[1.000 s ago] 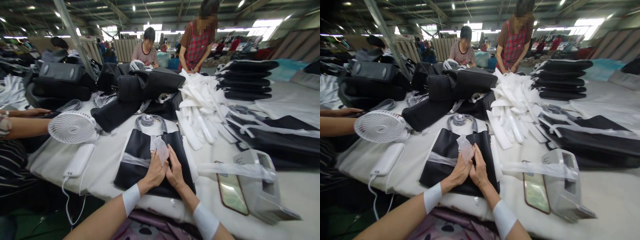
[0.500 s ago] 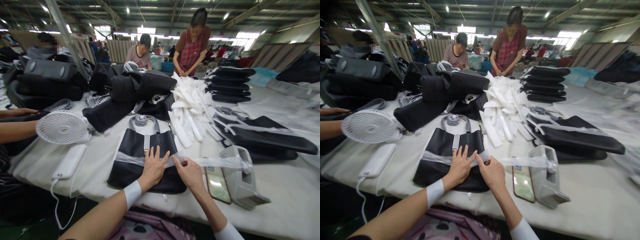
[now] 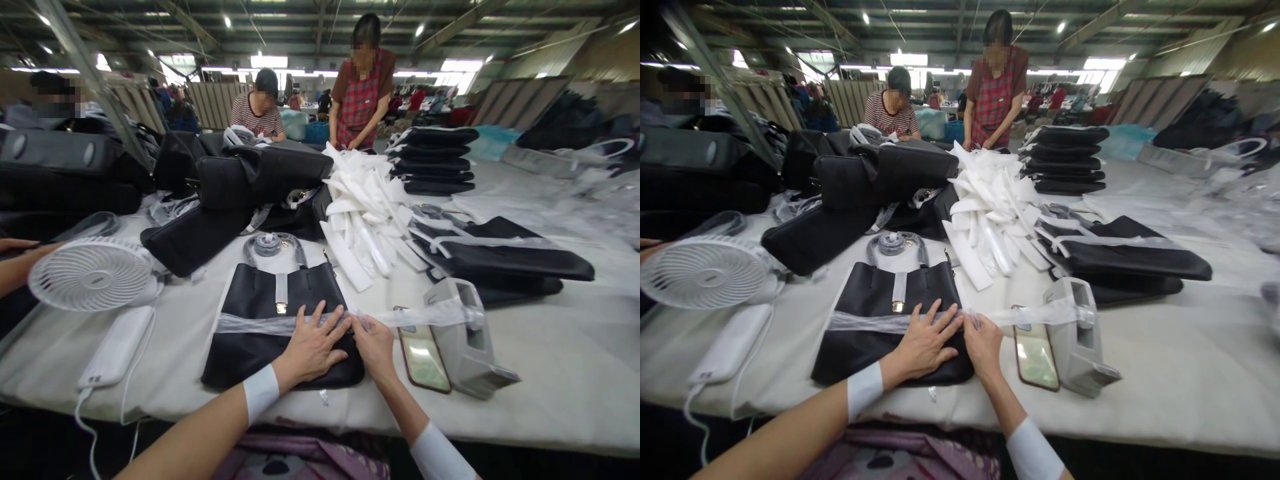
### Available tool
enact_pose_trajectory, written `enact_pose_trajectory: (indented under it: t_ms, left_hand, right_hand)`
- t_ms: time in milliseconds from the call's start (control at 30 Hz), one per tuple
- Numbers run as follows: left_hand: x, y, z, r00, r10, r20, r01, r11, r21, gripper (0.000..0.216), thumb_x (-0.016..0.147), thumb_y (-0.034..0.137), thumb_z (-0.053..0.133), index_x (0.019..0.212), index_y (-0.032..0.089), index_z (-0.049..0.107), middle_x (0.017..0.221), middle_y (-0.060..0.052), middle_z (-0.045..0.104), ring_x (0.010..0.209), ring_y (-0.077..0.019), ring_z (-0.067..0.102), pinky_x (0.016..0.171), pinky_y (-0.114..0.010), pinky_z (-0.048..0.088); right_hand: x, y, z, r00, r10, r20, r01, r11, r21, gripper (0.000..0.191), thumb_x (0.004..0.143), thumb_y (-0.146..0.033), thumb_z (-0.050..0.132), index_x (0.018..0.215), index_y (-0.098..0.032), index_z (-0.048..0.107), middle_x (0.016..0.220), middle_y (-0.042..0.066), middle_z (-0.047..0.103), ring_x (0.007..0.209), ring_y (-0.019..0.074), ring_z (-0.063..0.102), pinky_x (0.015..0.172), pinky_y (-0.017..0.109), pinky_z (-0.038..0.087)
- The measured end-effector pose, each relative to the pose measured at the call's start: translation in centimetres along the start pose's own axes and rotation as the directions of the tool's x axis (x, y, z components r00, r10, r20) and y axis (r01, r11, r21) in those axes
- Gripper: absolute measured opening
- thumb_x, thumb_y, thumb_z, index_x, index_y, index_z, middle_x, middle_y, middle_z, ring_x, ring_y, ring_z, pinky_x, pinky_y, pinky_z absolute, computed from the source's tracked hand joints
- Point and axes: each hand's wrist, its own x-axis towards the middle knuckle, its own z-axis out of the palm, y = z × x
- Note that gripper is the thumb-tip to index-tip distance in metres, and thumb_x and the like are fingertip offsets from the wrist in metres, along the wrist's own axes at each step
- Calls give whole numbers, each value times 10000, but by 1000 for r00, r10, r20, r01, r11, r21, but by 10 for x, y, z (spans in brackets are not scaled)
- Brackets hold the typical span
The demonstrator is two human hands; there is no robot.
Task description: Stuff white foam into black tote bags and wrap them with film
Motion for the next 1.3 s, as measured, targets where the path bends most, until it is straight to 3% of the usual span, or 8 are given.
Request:
enact_pose_trajectory:
  t_ms: [167, 367, 433, 567, 700, 867, 1067, 1300]
  left_hand:
    - [-2, 3, 5, 999, -26, -28, 26, 1000, -7, 675, 912, 641, 355, 1502, 340, 225, 1580, -7, 229, 1399, -408, 213, 1036, -700, 232]
    - [1, 6, 11, 998, 52, -41, -53, 998, -22, 658, 952, 555, 324, 1514, 233, 207, 1576, -50, 235, 1441, -362, 112, 1076, -719, 110]
    - [6, 10, 11, 999, 44, -23, -46, 997, -62, 696, 939, 577, 331, 1516, 213, 196, 1578, -70, 226, 1430, -354, 157, 1079, -697, 152]
    - [13, 19, 7, 998, -50, -34, 46, 993, -109, 712, 886, 674, 348, 1491, 307, 267, 1580, -29, 230, 1393, -420, 205, 1017, -719, 225]
    - [14, 24, 6, 997, -61, -50, 54, 991, -124, 676, 875, 693, 356, 1437, 318, 374, 1568, -19, 264, 1375, -428, 231, 993, -722, 246]
    - [14, 25, 10, 996, -47, -74, 40, 995, -96, 680, 862, 674, 406, 1424, 291, 399, 1565, -21, 273, 1397, -437, 168, 996, -743, 216]
    - [16, 25, 13, 996, -16, -82, 8, 995, -102, 655, 876, 661, 392, 1440, 329, 371, 1546, -21, 314, 1399, -418, 183, 1013, -758, 155]
    - [16, 25, 7, 998, -31, -63, 18, 982, -188, 615, 871, 642, 428, 1415, 358, 404, 1512, -37, 372, 1385, -416, 218, 1015, -756, 136]
  right_hand:
    - [0, 9, -1, 965, 233, 121, -261, 903, 343, 383, 706, -550, 615, 667, -170, 591, 458, -18, 556, 383, 129, 484, 393, 234, 380]
    - [2, 6, 1, 962, 265, 66, -270, 890, 367, 382, 683, -520, 668, 755, -148, 620, 450, -21, 557, 368, 130, 497, 345, 220, 400]
    - [2, 3, 2, 963, 266, 48, -265, 895, 358, 381, 678, -510, 685, 782, -148, 625, 449, -30, 550, 360, 126, 488, 319, 212, 382]
    - [0, 12, -7, 964, 265, 29, -258, 903, 342, 425, 725, -574, 637, 770, -152, 624, 456, -26, 550, 353, 126, 490, 315, 220, 401]
    - [-3, 36, -30, 905, 425, 3, -385, 819, 426, 517, 700, -655, 649, 727, -140, 608, 505, 7, 593, 376, 120, 521, 351, 222, 444]
    - [5, 45, -41, 844, 521, 122, -506, 701, 504, 498, 601, -586, 774, 741, -147, 584, 643, 43, 665, 506, 129, 611, 408, 202, 475]
    - [29, 43, -39, 879, 476, -7, -427, 795, 432, 421, 659, -548, 726, 618, -172, 541, 477, 5, 582, 398, 111, 513, 368, 209, 396]
    - [33, 7, -80, 954, 249, -165, -238, 968, 83, 460, 814, -550, 527, 628, -145, 638, 476, 80, 620, 429, 190, 590, 430, 274, 458]
